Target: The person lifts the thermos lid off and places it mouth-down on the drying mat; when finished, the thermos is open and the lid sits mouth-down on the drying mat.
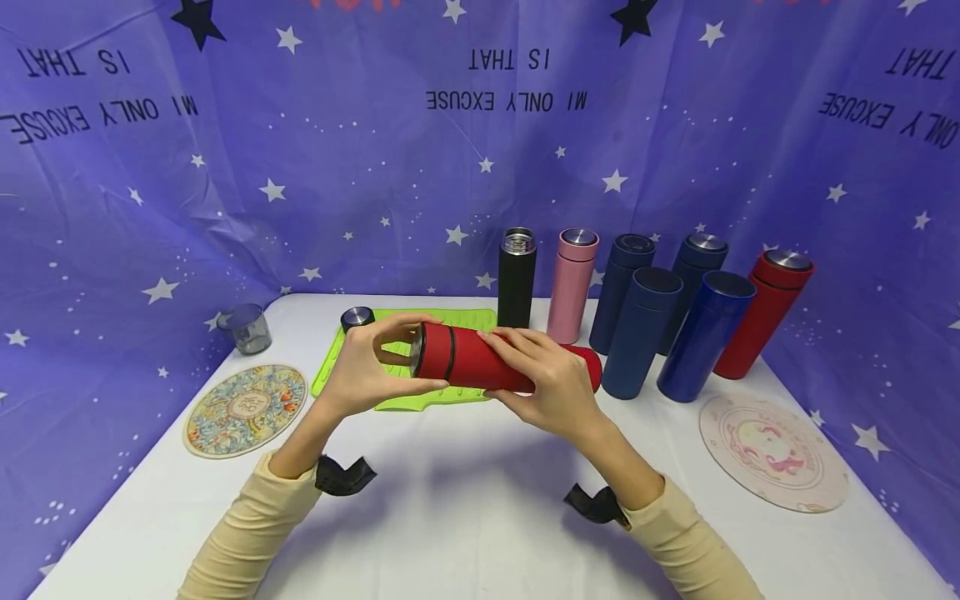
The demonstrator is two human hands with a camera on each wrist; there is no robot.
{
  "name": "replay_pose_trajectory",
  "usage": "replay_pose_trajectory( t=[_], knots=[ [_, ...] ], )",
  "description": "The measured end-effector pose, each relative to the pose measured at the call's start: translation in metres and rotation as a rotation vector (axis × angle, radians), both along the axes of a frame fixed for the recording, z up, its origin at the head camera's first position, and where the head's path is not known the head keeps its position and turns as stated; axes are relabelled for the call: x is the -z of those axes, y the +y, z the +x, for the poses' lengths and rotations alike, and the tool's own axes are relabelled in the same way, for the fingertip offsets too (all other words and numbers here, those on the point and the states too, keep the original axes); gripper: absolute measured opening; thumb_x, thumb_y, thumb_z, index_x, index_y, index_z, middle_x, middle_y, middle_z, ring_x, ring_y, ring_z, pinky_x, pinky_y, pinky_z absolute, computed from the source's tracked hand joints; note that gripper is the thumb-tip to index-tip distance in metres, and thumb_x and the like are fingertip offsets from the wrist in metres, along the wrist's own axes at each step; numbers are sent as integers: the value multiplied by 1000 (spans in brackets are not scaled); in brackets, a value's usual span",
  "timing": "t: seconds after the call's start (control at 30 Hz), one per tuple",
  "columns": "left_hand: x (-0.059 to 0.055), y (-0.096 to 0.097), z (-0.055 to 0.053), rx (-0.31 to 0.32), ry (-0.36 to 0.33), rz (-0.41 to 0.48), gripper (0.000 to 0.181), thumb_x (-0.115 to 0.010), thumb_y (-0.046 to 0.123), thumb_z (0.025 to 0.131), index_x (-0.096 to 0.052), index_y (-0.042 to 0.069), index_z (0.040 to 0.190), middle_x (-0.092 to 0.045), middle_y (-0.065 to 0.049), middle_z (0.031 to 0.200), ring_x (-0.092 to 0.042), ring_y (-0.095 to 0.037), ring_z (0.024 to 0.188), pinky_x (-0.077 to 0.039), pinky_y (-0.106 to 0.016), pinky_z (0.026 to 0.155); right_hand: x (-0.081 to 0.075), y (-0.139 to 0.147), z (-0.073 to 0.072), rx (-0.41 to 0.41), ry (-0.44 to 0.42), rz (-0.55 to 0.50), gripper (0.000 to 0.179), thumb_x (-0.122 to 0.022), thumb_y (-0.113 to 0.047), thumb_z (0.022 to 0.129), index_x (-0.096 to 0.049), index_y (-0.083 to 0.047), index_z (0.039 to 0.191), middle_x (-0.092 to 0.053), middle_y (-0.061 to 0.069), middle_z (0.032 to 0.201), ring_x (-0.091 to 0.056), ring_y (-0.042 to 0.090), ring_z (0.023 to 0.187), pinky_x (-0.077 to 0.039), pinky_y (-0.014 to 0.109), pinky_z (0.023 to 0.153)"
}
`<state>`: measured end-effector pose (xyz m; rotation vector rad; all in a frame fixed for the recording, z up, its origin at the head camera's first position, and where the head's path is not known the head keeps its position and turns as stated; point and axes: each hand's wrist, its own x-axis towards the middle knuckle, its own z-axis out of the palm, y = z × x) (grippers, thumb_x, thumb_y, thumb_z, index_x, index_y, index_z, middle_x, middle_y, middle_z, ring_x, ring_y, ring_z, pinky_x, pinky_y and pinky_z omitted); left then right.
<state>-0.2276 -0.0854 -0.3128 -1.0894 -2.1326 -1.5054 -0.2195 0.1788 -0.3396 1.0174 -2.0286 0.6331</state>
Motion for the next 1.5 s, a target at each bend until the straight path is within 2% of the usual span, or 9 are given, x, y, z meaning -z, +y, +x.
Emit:
replay_pose_trajectory(
  t=[0.1, 0.23, 0.33, 0.57, 0.87, 1.03, 1.3, 1.4, 1.5],
  knots=[
    [5, 2, -3, -38, -87, 29, 64, -91, 22, 66, -63, 17, 123, -68, 0, 108, -66, -17, 87, -59, -30, 64, 1, -1, -1, 73, 122, 32, 74, -90, -24, 62, -62, -16, 131, -65, 8, 123, -61, 29, 107, -57, 50, 74],
    [6, 4, -5, -24, -125, 12, 64, -89, 24, 69, -60, 20, 126, -65, 2, 111, -65, -17, 93, -59, -30, 67, -1, 0, -1, 94, 87, 35, 77, -91, -24, 61, -62, -18, 132, -64, 7, 124, -60, 28, 109, -57, 51, 75],
    [3, 4, -4, 18, -72, -33, 63, -88, 18, 70, -59, 15, 126, -64, -2, 114, -64, -18, 95, -59, -31, 72, -2, 2, 0, 79, -7, 37, 78, -92, -25, 61, -61, -19, 133, -64, 5, 125, -59, 27, 111, -57, 50, 77],
    [-17, -1, 8, 148, 132, -114, 59, -86, -4, 65, -60, -5, 118, -60, -20, 120, -58, -27, 112, -57, -38, 82, -5, 8, 1, 3, -181, 24, 79, -95, -25, 58, -63, -20, 131, -65, 3, 123, -59, 24, 112, -57, 46, 80],
    [-16, 0, 7, 162, 171, -93, 58, -87, -7, 62, -62, -6, 115, -63, -19, 115, -61, -28, 108, -58, -39, 76, -3, 9, -1, -19, -202, 17, 77, -94, -26, 60, -63, -21, 130, -65, 2, 123, -59, 21, 112, -56, 44, 81],
    [-14, 0, 6, 132, 89, -55, 56, -86, -6, 64, -63, -6, 116, -65, -18, 113, -64, -27, 100, -58, -38, 76, 1, 6, -3, 9, -127, 27, 78, -93, -24, 60, -62, -19, 132, -64, 5, 125, -59, 26, 113, -57, 47, 80],
    [-16, 2, 9, 2, -181, -26, 54, -83, 4, 73, -61, -1, 122, -65, -16, 113, -66, -31, 92, -59, -34, 73, 4, 1, -6, 133, 175, 118, 72, -89, -25, 65, -62, -17, 131, -64, 9, 123, -60, 30, 109, -56, 50, 79],
    [-18, 2, 11, -5, -256, -32, 54, -81, 6, 76, -59, 1, 125, -64, -15, 114, -65, -31, 95, -59, -35, 75, 1, 1, -4, 148, 171, 125, 72, -88, -24, 65, -62, -18, 132, -64, 9, 123, -59, 30, 110, -56, 51, 81],
    [-8, 1, 2, 7, -250, -54, 57, -82, 9, 76, -58, 5, 128, -63, -13, 116, -64, -30, 99, -58, -37, 80, 0, 3, -2, 147, 105, 121, 74, -89, -25, 65, -61, -19, 133, -63, 7, 125, -58, 28, 112, -56, 49, 80]
  ],
)
